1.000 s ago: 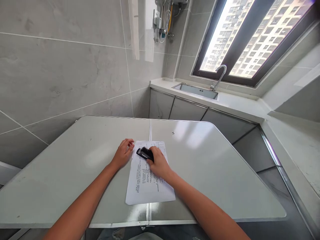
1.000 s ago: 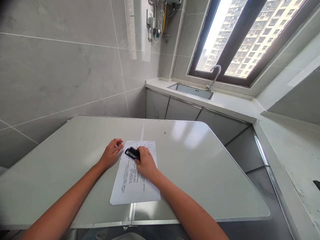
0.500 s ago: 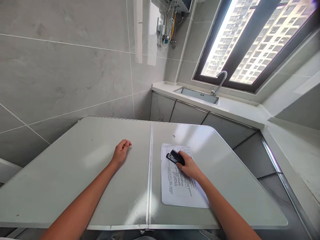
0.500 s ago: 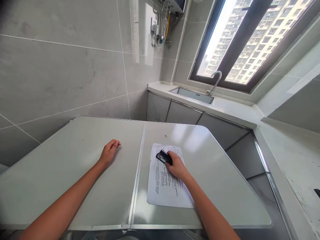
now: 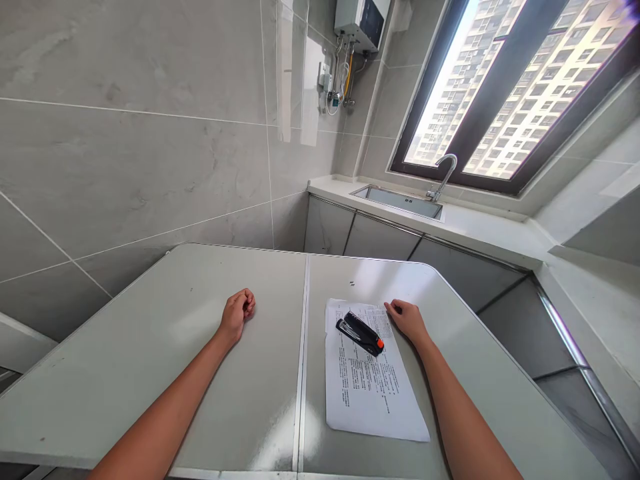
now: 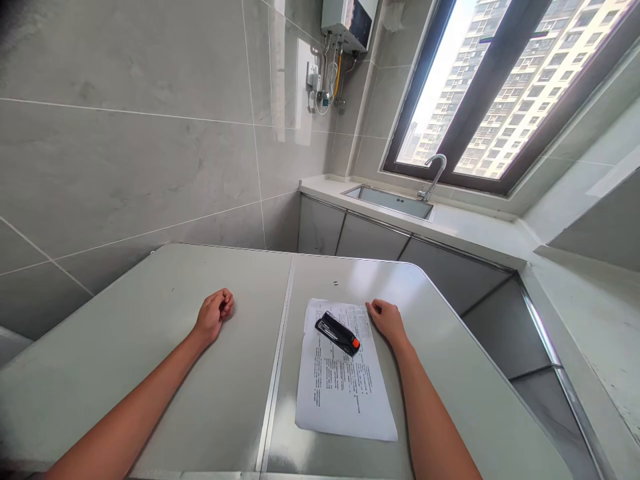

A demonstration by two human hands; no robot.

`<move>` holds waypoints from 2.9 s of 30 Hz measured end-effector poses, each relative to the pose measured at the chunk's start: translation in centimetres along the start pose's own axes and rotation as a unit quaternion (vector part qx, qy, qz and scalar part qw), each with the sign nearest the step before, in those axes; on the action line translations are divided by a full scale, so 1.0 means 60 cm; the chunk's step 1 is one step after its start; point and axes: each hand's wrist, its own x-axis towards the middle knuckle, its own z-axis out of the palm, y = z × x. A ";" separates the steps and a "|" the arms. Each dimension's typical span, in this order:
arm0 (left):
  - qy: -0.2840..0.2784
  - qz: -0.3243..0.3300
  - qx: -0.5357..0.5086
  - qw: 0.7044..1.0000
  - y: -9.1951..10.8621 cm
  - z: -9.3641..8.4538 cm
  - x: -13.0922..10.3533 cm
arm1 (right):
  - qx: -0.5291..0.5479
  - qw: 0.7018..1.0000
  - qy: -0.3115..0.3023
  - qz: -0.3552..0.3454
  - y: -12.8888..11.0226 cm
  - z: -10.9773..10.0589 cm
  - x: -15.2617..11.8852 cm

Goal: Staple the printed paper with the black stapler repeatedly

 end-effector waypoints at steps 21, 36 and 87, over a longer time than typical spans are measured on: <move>0.029 -0.021 -0.029 0.999 0.003 0.001 0.002 | -0.032 0.983 -0.032 -0.178 -0.092 0.020 -0.028; 0.033 -0.027 -0.014 0.999 0.006 0.012 0.000 | 0.076 0.907 -0.303 -0.282 -0.261 0.091 -0.096; 0.028 0.021 0.301 0.953 -0.005 -0.057 0.033 | 0.063 0.983 -0.031 -0.170 -0.197 0.181 0.138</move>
